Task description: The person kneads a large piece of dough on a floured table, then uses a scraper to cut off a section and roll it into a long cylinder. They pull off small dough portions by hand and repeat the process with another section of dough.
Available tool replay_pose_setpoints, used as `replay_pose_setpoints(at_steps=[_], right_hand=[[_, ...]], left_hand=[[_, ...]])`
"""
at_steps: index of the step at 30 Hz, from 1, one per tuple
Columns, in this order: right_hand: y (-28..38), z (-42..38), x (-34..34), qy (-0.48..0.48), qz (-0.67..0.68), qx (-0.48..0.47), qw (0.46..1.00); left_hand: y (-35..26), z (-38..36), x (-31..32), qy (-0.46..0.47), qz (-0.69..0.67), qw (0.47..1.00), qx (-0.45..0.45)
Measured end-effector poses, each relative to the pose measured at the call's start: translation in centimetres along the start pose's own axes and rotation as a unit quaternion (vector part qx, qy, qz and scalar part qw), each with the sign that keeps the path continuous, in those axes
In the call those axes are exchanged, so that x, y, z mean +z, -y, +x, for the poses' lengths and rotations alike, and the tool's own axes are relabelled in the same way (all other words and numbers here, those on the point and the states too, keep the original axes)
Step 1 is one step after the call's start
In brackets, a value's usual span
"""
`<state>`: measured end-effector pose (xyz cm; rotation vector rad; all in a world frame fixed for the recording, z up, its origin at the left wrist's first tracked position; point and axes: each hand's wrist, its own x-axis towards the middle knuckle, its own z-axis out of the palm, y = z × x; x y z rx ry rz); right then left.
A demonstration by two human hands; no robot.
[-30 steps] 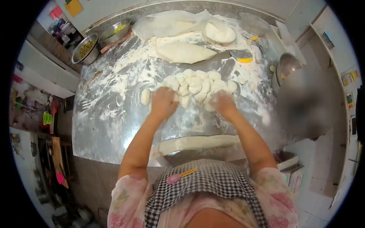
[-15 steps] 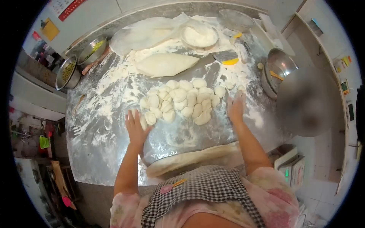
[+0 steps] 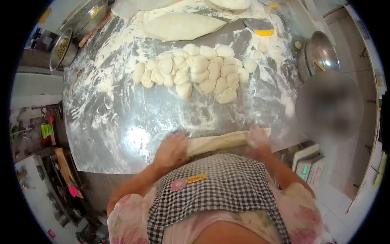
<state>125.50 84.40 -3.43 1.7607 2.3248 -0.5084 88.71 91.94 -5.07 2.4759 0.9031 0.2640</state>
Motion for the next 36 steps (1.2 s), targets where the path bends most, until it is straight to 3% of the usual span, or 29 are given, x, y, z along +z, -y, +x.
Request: replay_pose_setpoints(at_steps=[2,3,5,7,9,11,13,17,18,19,21,22,25,28,31,32,34,35,36], right_hand=[[0.2,-2.8,6.5,-0.207,-0.012,-0.096,0.973],[1.0,-1.9,5.1,-0.146,-0.024,-0.034,0.988],[1.8,2.4,1.8,-0.023,-0.046,0.09,0.995],[0.8,8.0,-0.8,-0.068,-0.034,0.159,0.984],[-1.1,12.1,-1.9,-0.208,-0.025,0.187,0.96],[-2.2,13.6,-3.7,-0.228,-0.042,0.156,0.96],[-2.4,13.0,-3.8,-0.208,-0.076,0.122,0.968],[-1.6,5.9,0.2,-0.116,-0.121,0.069,0.983],[-1.0,3.3,1.6,-0.118,-0.102,0.057,0.986],[-0.3,0.9,2.7,-0.118,-0.084,0.045,0.988],[1.3,-2.4,3.7,-0.137,-0.041,0.05,0.988],[1.6,-2.9,3.9,-0.149,-0.02,0.052,0.987],[0.3,-0.9,2.1,-0.154,0.0,0.027,0.988],[-4.5,2.7,2.3,-0.075,-0.008,0.011,0.997],[-7.8,2.0,-1.2,-0.108,-0.008,0.085,0.99],[-8.2,1.4,-1.3,-0.135,-0.027,0.089,0.986],[-8.3,-0.3,-1.1,-0.188,-0.067,0.099,0.975],[-6.8,-0.5,-1.0,-0.176,-0.014,0.074,0.981],[-4.3,-0.1,-0.8,-0.164,0.04,0.049,0.984]], left_hand=[[-0.6,-2.5,2.1,-0.016,0.034,0.999,0.022],[-1.2,-2.5,1.6,-0.044,0.063,0.996,0.039],[-0.9,-1.7,0.8,0.014,0.061,0.998,0.004],[0.4,-1.0,0.0,0.072,0.087,0.994,-0.014],[1.5,-0.4,-1.9,0.023,0.099,0.992,-0.075],[3.0,-1.4,-3.4,-0.047,0.129,0.98,-0.144],[4.6,-3.4,-5.0,-0.064,0.175,0.97,-0.157],[3.3,-5.7,-4.7,-0.023,0.247,0.947,-0.202],[1.9,-4.4,-4.7,-0.131,0.221,0.962,-0.087],[0.0,-3.6,-3.7,-0.144,0.134,0.975,-0.106],[-2.9,-2.1,-0.6,-0.152,0.079,0.984,-0.04],[-5.3,-0.5,-1.1,-0.026,0.069,0.996,-0.048],[-4.1,3.0,2.6,-0.087,0.164,0.983,0.01],[-2.3,7.4,1.6,-0.04,0.04,0.996,-0.064],[-3.9,8.9,3.0,-0.095,0.046,0.994,-0.015],[-4.7,8.9,4.2,-0.048,0.069,0.996,-0.009],[-7.9,8.5,5.9,-0.089,0.098,0.991,0.006],[-9.0,8.2,6.6,-0.109,0.111,0.988,0.014],[-9.5,7.9,7.3,-0.038,0.059,0.997,-0.006]])
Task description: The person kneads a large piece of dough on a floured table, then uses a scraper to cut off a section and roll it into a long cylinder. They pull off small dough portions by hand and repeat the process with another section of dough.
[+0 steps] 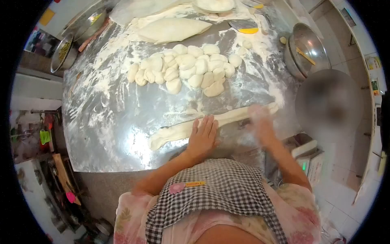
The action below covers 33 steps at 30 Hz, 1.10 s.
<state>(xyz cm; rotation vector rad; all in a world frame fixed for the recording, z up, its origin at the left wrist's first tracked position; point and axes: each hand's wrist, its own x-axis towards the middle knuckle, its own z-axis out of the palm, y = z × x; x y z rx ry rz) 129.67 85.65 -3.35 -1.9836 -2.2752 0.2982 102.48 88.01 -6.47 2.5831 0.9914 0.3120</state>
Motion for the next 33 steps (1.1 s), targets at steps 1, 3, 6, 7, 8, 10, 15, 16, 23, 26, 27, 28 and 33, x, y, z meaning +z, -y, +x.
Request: replay_pose_setpoints(at_steps=[1,3,6,7,8,10,15,16,23,26,27,28,33], right_hand=[[3.2,0.6,0.5,0.075,-0.028,0.006,0.997],[6.0,2.9,1.9,0.084,-0.033,0.033,0.995],[4.2,10.5,2.4,0.003,-0.041,0.134,0.99],[3.1,12.9,2.4,-0.045,-0.05,0.159,0.985],[2.0,14.9,2.4,-0.095,-0.06,0.185,0.976],[0.4,16.5,2.2,-0.119,-0.071,0.141,0.98],[-0.5,8.7,2.3,0.03,-0.082,-0.001,0.996],[0.7,6.0,1.5,0.098,-0.107,0.012,0.989],[9.7,4.1,-0.8,0.199,-0.026,0.01,0.98],[5.8,10.8,3.1,0.016,-0.077,0.07,0.994],[4.1,13.1,3.7,-0.044,-0.097,0.082,0.991],[2.9,14.3,4.0,-0.104,-0.118,0.092,0.983],[5.9,8.9,1.7,0.019,-0.076,0.079,0.994]], left_hand=[[0.1,0.5,-0.4,0.018,0.004,1.0,-0.023],[1.1,2.4,-1.9,0.052,0.014,0.996,-0.076],[5.6,6.6,-3.2,-0.031,0.096,0.976,-0.194],[7.3,8.1,-3.8,-0.069,0.126,0.958,-0.248],[9.5,9.0,-4.1,-0.119,0.15,0.947,-0.258],[10.7,9.0,-4.1,-0.147,0.181,0.936,-0.263],[4.8,3.7,-4.0,0.055,0.116,0.979,-0.156],[3.3,0.9,-2.8,0.009,0.117,0.988,-0.096],[5.8,-4.3,-3.4,0.025,0.077,0.993,-0.083],[10.9,-2.9,-5.9,0.058,0.101,0.984,-0.134],[12.1,-2.0,-8.0,0.11,0.074,0.971,-0.196],[13.7,-2.7,-9.3,0.088,0.096,0.969,-0.209],[15.9,-8.5,-11.0,0.001,0.204,0.968,-0.145]])
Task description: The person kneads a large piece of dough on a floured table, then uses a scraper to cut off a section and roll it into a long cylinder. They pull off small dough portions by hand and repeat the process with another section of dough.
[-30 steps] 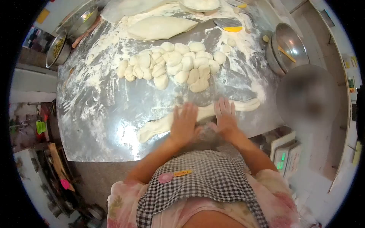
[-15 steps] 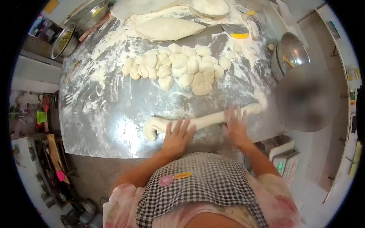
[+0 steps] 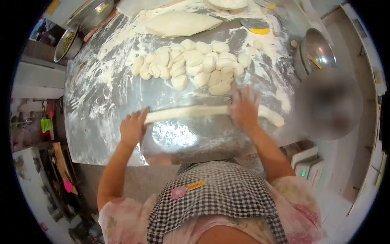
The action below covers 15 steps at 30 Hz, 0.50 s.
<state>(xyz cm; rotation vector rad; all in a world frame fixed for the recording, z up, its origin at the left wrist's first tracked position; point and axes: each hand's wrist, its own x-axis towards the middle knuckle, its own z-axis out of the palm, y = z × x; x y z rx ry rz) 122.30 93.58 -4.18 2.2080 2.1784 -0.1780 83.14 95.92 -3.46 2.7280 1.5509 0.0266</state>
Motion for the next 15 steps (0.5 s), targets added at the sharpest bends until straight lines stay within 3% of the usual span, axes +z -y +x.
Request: replay_pose_setpoints(at_steps=[2,4,6,9,10,11,13,14,15], right_hand=[[-0.4,-6.1,1.8,0.05,0.037,-0.057,0.996],[-0.8,-11.6,2.7,0.085,0.031,-0.103,0.99],[-1.6,-12.7,2.4,0.099,0.039,-0.099,0.989],[-1.5,-7.8,0.0,0.123,0.022,-0.05,0.991],[-1.7,-4.4,-0.6,0.131,0.013,-0.027,0.991],[-2.6,-1.5,0.2,0.079,-0.019,0.0,0.997],[-4.2,3.5,1.5,-0.047,-0.028,0.049,0.997],[-4.9,4.9,1.6,-0.121,-0.007,0.07,0.99],[-4.9,4.9,1.6,-0.121,-0.009,0.082,0.989]], left_hand=[[-2.6,-1.2,1.0,-0.078,-0.046,0.996,0.013],[-9.5,0.1,-1.3,0.092,-0.18,0.979,-0.002],[-14.7,0.3,0.1,0.127,-0.168,0.967,0.141],[-15.7,3.9,3.7,0.07,-0.039,0.992,0.093],[-15.1,6.3,2.2,0.092,-0.045,0.994,0.032],[-14.2,9.1,0.8,0.114,-0.051,0.992,-0.03],[-11.6,12.7,2.7,-0.024,-0.053,0.987,-0.147],[-10.5,13.5,2.9,-0.059,-0.044,0.984,-0.159],[-9.7,13.9,3.0,-0.094,-0.034,0.981,-0.169]])
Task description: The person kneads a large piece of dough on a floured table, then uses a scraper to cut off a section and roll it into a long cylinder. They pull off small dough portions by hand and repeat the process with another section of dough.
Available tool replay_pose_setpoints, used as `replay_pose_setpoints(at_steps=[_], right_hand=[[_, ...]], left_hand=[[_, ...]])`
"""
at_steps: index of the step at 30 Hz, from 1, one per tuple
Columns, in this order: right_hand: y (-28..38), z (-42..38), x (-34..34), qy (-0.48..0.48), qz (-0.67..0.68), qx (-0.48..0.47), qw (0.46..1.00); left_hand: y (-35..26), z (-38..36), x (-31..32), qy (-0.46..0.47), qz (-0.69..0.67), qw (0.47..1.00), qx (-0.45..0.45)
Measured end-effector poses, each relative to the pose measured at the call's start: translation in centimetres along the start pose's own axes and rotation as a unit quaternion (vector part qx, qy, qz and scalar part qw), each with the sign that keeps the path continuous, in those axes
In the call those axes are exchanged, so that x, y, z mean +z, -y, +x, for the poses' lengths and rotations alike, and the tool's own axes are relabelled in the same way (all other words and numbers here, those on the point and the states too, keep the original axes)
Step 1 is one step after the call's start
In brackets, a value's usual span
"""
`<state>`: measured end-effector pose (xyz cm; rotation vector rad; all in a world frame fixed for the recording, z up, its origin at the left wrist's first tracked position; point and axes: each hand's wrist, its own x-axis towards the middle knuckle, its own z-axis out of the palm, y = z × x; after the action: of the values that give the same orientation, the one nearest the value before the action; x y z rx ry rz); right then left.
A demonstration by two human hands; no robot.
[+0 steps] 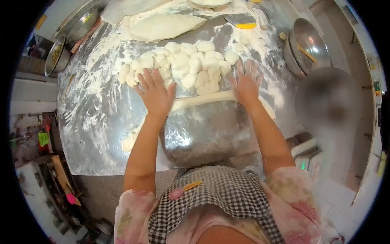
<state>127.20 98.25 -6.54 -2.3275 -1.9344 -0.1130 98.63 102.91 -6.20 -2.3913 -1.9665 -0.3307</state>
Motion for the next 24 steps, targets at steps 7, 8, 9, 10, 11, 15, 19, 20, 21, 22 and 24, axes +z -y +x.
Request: replay_pose_setpoints(at_steps=[7,8,9,10,11,15,19,20,21,22,24], right_hand=[[-1.7,-13.1,-4.6,0.2,0.007,-0.071,0.977],[-2.8,-15.5,-5.2,0.233,0.007,-0.101,0.967],[-3.9,-16.7,-5.8,0.26,-0.005,-0.087,0.962],[-5.0,-17.4,-6.3,0.288,-0.016,-0.074,0.955],[-5.7,-17.4,-6.5,0.315,-0.027,-0.063,0.946],[-7.3,-10.5,-3.5,0.23,-0.059,-0.06,0.97],[-7.6,2.2,-0.6,0.054,-0.018,0.047,0.997],[-7.6,3.7,-0.9,0.013,-0.004,0.054,0.998],[-8.0,3.7,-0.6,0.012,-0.022,0.015,1.0],[-8.6,3.6,-0.2,0.009,-0.039,-0.026,0.999],[-8.6,2.1,-0.9,0.089,-0.042,-0.066,0.993]], left_hand=[[0.8,-13.6,-3.8,0.11,-0.046,0.982,0.143],[1.4,-15.9,-3.9,0.12,-0.059,0.978,0.163],[1.7,-17.4,-4.5,0.158,-0.05,0.973,0.161],[1.9,-18.6,-5.1,0.197,-0.039,0.967,0.157],[2.1,-18.9,-5.4,0.237,-0.027,0.959,0.152],[2.2,-10.8,-2.7,0.121,0.013,0.987,0.1],[3.7,-0.7,-0.7,-0.004,0.001,0.997,-0.075],[4.4,0.5,-0.2,-0.038,0.013,0.994,-0.098],[4.9,0.7,-0.1,-0.073,0.024,0.99,-0.121],[5.1,-0.3,-0.1,-0.041,0.036,0.993,-0.108],[4.4,-3.8,-0.9,0.02,0.06,0.994,-0.088]])
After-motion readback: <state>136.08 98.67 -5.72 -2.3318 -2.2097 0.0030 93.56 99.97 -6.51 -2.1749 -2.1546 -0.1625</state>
